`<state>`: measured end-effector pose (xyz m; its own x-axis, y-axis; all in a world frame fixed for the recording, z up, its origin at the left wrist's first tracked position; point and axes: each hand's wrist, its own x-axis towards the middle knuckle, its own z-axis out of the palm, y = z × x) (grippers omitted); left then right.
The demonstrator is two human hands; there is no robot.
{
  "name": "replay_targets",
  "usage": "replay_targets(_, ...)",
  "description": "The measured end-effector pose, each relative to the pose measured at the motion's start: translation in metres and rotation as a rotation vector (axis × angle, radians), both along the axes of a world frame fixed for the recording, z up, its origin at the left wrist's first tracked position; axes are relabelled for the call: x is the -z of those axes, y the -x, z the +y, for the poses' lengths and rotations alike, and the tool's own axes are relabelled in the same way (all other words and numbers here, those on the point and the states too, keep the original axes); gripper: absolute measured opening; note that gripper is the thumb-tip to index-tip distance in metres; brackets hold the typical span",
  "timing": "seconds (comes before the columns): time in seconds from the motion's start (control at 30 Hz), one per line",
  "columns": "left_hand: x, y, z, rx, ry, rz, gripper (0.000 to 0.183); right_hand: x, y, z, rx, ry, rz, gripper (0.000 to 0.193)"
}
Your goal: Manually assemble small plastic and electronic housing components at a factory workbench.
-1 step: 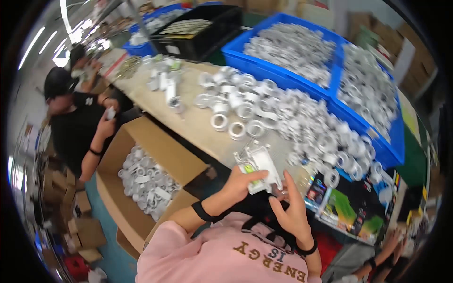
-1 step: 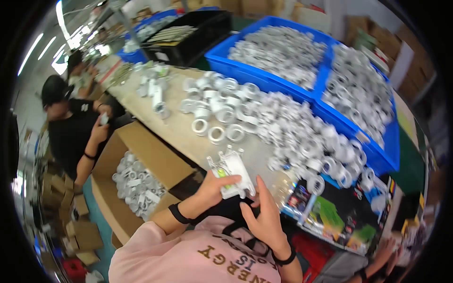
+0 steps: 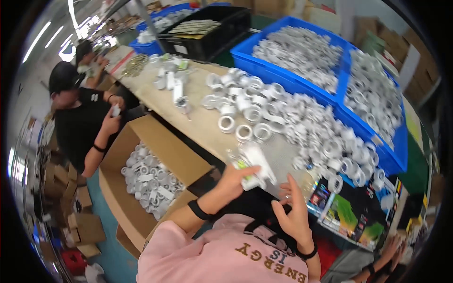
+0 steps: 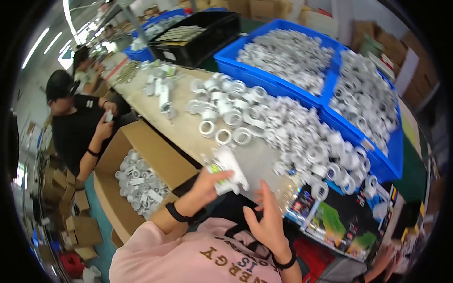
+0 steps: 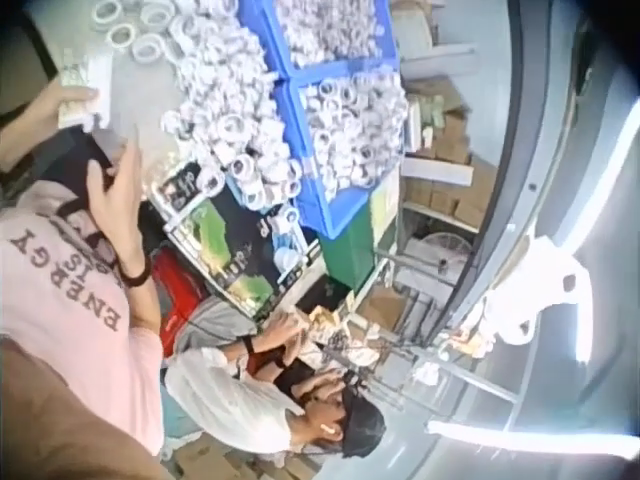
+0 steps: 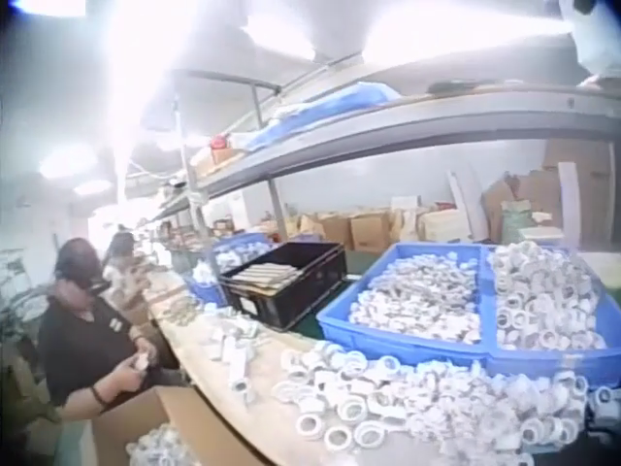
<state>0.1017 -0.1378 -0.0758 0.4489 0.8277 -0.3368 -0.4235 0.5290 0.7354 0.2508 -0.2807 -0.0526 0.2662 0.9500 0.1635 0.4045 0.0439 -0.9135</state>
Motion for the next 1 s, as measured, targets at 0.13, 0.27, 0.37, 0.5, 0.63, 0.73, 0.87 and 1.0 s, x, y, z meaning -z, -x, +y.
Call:
replay_targets(0.13, 0.006, 0.128, 0.110, -0.541, -0.157, 0.023, 0.034, 0.030, -0.015, -0.022, 0.214, -0.011, -0.039, 0.045)
replay_targets(0.27, 0.008, 0.253, 0.227, -0.838, -0.327, 0.280, 0.035, 0.071, -0.042, -0.067, 0.546, 0.003, -0.112, 0.033)
replay_targets(0.37, 0.019, 0.270, 0.299, -0.805, -0.154, 0.502, 0.039, 0.076, -0.048, -0.091, 0.645, 0.017, -0.202, 0.039)
replay_targets(0.5, 0.046, 0.294, 0.356, -0.911, -0.066, 1.384, 0.061, 0.089, -0.049, -0.086, 0.709, 0.118, -0.144, 0.034)
replay_targets(0.63, 0.060, 0.213, 0.377, -1.149, -0.311, 1.990, 0.063, 0.112, -0.048, -0.088, 0.841, -0.015, -0.352, 0.017)
replay_targets(0.73, 0.082, 0.232, 0.379, -0.961, -0.445, 2.047, 0.063, 0.116, -0.048, -0.075, 0.899, -0.129, -0.455, 0.010)
replay_targets(0.87, 0.119, 0.318, 0.404, -0.183, -1.169, 2.824, 0.047, 0.099, -0.048, -0.042, 0.848, -0.257, -0.654, 0.008)
replay_targets(1.0, 0.102, 0.315, 0.414, -0.174, -1.114, 2.517, 0.054, 0.088, -0.046, -0.046, 0.864, -0.273, -0.543, 0.017)
